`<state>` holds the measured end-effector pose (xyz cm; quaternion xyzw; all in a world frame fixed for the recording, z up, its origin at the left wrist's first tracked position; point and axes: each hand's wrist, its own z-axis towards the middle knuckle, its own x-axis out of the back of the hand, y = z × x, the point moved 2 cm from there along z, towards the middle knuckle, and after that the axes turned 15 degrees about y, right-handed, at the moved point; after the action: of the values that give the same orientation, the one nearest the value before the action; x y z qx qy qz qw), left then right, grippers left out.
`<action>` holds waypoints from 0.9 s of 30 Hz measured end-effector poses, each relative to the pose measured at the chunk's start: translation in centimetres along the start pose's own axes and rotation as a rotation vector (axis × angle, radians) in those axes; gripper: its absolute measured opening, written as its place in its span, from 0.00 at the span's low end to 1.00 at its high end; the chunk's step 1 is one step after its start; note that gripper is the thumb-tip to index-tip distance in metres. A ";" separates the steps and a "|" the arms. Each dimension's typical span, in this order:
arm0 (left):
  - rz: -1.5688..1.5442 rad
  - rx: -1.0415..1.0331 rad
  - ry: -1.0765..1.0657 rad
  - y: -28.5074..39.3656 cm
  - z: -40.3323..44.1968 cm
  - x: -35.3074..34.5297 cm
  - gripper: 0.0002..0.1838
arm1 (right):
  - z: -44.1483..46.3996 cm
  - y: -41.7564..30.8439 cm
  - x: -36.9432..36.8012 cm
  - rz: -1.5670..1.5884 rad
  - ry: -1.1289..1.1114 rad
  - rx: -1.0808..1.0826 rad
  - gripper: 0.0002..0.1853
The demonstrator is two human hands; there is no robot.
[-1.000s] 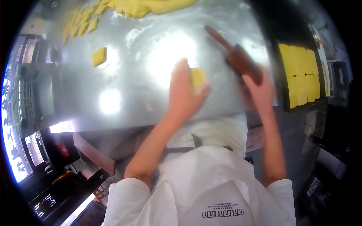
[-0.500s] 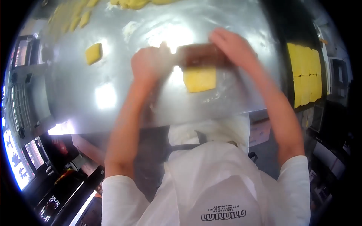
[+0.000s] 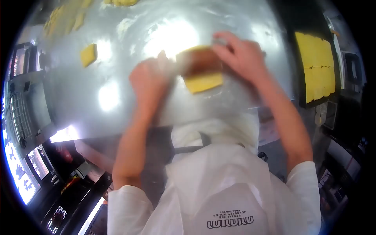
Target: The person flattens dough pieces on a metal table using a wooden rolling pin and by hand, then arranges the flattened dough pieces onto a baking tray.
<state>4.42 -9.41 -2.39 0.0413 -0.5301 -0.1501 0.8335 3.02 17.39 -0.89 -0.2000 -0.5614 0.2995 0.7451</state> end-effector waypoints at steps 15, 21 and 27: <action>-0.559 0.313 0.123 1.2 2.2 0.8 0.17 | -2.5 4.2 2.3 0.381 0.078 -0.548 0.31; -0.356 0.049 -0.307 4.8 2.7 -1.4 0.22 | -7.6 8.0 6.4 -0.111 0.510 -0.370 0.26; -0.412 0.163 -0.488 6.0 3.7 -0.4 0.19 | -10.6 8.2 7.8 -0.261 0.585 -0.354 0.26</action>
<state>2.23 -3.26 0.25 0.1771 -0.7050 -0.2780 0.6279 12.80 29.12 -3.57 -0.3297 -0.3884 0.0304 0.8600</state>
